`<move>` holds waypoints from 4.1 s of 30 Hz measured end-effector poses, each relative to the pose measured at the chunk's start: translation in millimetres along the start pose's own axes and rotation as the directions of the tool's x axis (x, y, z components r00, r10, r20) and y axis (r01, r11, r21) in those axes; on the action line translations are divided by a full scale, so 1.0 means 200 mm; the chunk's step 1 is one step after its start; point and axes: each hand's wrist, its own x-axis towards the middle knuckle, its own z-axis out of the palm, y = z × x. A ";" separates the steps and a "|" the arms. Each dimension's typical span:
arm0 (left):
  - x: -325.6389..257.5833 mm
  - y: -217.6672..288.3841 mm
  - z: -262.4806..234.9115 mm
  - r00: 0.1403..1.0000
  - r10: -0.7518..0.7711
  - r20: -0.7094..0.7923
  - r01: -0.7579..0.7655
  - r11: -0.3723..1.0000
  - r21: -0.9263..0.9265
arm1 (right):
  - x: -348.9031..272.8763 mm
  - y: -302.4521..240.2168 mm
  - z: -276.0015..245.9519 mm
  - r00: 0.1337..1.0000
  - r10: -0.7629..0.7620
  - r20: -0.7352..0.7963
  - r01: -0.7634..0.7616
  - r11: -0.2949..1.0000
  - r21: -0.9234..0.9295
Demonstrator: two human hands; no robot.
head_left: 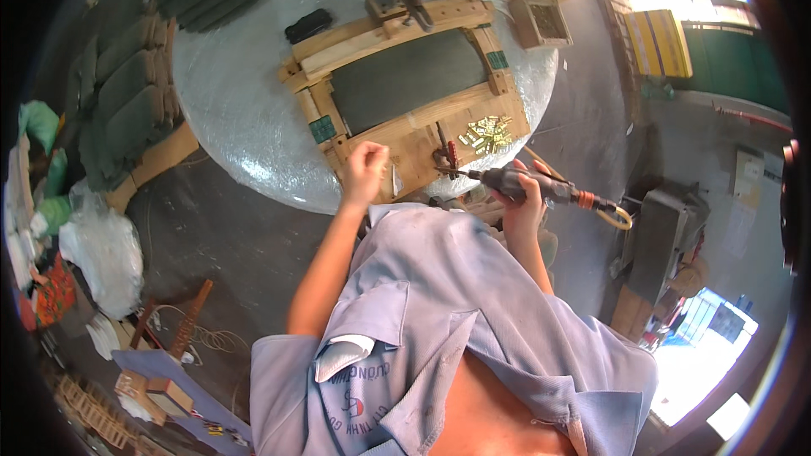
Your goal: The person assembles a chair cushion onto a wooden frame using a pneumatic drill. They secure the cushion with screws, remove it, and repeat the process with another cushion.
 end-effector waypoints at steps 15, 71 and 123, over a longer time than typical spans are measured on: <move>0.51 -0.20 1.16 0.655 0.195 0.730 -0.694 -0.226 0.683 | 0.50 -0.04 -0.75 0.951 0.168 -0.261 0.023 0.800 0.599; 0.39 0.59 0.15 0.696 0.670 -0.258 -0.263 0.573 0.776 | 0.74 0.30 0.25 0.407 0.554 0.726 0.096 0.765 -0.637; 0.17 -0.06 -1.02 0.900 0.249 -0.358 0.015 0.803 0.595 | 0.68 0.69 1.01 0.930 0.238 -0.280 -0.270 0.959 -0.083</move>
